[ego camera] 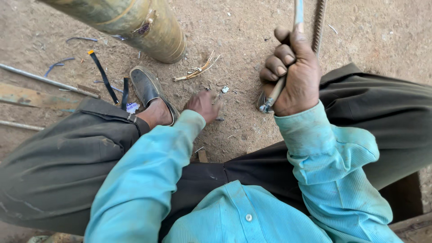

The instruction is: The person sits on the ground and uses pliers to strip the outer insulation from a thick electrical cable, exposing the inner colored wires. The person repeatedly cuts and pulls away the insulation along the cable length.

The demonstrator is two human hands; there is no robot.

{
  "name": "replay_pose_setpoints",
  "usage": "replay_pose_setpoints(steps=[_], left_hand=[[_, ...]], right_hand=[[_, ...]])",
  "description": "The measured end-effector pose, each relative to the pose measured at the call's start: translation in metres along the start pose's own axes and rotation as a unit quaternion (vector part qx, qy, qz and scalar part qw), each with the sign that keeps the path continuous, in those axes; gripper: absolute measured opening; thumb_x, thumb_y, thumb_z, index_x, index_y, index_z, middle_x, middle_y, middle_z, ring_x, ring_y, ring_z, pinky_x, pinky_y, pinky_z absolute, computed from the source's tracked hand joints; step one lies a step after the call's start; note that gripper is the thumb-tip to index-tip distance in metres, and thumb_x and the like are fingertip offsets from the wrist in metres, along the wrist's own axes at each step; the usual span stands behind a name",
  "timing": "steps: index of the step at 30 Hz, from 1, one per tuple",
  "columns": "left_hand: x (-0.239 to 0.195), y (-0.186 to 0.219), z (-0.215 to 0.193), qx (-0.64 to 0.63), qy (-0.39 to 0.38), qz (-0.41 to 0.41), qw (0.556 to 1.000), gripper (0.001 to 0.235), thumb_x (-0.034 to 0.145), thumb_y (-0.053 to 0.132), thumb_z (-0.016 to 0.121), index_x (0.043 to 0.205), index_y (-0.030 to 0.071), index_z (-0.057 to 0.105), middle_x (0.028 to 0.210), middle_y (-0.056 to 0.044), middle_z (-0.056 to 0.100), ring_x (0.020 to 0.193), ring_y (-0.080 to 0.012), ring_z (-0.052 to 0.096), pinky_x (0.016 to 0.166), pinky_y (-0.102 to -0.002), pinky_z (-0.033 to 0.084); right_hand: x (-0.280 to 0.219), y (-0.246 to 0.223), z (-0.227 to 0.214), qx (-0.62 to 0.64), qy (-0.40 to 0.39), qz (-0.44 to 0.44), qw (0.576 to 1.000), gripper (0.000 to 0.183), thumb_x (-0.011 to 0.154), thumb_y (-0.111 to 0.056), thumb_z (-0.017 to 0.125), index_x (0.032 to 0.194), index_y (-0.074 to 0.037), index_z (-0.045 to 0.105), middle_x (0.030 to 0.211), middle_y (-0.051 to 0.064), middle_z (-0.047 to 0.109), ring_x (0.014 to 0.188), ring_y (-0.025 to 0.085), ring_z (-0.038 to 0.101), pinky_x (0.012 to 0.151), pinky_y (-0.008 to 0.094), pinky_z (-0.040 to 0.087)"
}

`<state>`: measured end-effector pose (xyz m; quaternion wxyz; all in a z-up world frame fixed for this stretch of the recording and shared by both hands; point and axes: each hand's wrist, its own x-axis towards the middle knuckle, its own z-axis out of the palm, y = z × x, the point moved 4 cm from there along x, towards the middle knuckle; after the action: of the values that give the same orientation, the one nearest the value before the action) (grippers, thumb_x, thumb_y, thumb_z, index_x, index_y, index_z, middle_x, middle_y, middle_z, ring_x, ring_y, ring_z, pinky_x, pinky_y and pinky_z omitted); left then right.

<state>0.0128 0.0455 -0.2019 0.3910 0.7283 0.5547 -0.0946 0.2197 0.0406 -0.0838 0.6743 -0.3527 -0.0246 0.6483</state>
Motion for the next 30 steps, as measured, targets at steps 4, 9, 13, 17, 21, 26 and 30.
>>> replay_pose_setpoints(steps=[4,9,13,17,21,26,30], left_hand=[[-0.044,0.060,-0.069,-0.346,0.000,0.146,0.927,0.031,0.102,0.034,0.063,0.100,0.007,0.078,0.074,-0.008,0.069,0.070,-0.0145,0.063,0.070,-0.034,0.055],[-0.104,0.111,-0.109,-0.363,0.064,0.258,0.893,0.017,0.095,0.019,0.074,0.104,0.005,0.075,0.087,-0.007,0.077,0.078,-0.0110,0.073,0.067,-0.028,0.060],[-0.110,0.124,-0.113,-0.310,0.188,0.278,0.889,0.009,0.093,0.012,0.077,0.100,0.007,0.074,0.091,-0.009,0.075,0.078,-0.0191,0.076,0.067,-0.032,0.059],[-0.118,0.122,-0.115,-0.212,0.265,0.308,0.889,0.011,0.089,0.009,0.080,0.092,0.007,0.070,0.088,-0.010,0.070,0.082,-0.0295,0.070,0.067,-0.040,0.054],[-0.119,0.124,-0.113,-0.146,0.312,0.350,0.871,0.017,0.083,0.005,0.077,0.083,0.010,0.061,0.081,-0.006,0.060,0.078,-0.0281,0.062,0.067,-0.041,0.051],[-0.117,0.130,-0.107,-0.046,0.323,0.395,0.859,0.023,0.082,0.002,0.074,0.076,0.010,0.053,0.073,-0.006,0.049,0.068,-0.0261,0.056,0.061,-0.043,0.044],[-0.125,0.127,-0.117,-0.101,0.324,0.407,0.848,0.018,0.086,0.002,0.075,0.084,0.009,0.058,0.078,-0.007,0.053,0.073,-0.0265,0.058,0.067,-0.042,0.047]], right_hand=[[-0.006,0.001,0.007,-0.095,0.016,-0.055,0.994,0.034,0.115,-0.035,0.049,0.120,-0.004,0.062,0.070,-0.007,0.041,0.057,0.006,0.040,0.054,0.024,0.037],[-0.015,-0.001,0.020,-0.213,0.034,-0.136,0.967,0.041,0.114,-0.038,0.049,0.116,0.000,0.064,0.068,-0.006,0.037,0.055,0.006,0.037,0.049,0.024,0.036],[-0.016,-0.003,0.019,-0.220,0.039,-0.187,0.957,0.043,0.114,-0.038,0.052,0.117,0.003,0.064,0.071,-0.005,0.037,0.057,0.006,0.036,0.052,0.024,0.035],[-0.012,0.000,0.023,-0.217,0.040,-0.199,0.955,0.044,0.113,-0.039,0.052,0.118,0.003,0.064,0.069,-0.005,0.035,0.056,0.005,0.035,0.050,0.024,0.035],[-0.011,0.003,0.023,-0.222,0.045,-0.199,0.954,0.044,0.113,-0.040,0.051,0.118,0.003,0.064,0.069,-0.005,0.036,0.056,0.006,0.037,0.052,0.025,0.036],[-0.006,0.005,0.019,-0.165,0.056,-0.171,0.970,0.040,0.115,-0.037,0.049,0.118,0.001,0.062,0.071,-0.005,0.038,0.057,0.007,0.038,0.053,0.026,0.035],[-0.003,0.004,0.014,-0.119,0.050,-0.153,0.980,0.036,0.115,-0.035,0.048,0.116,-0.002,0.060,0.071,-0.005,0.041,0.056,0.008,0.040,0.053,0.027,0.036]])
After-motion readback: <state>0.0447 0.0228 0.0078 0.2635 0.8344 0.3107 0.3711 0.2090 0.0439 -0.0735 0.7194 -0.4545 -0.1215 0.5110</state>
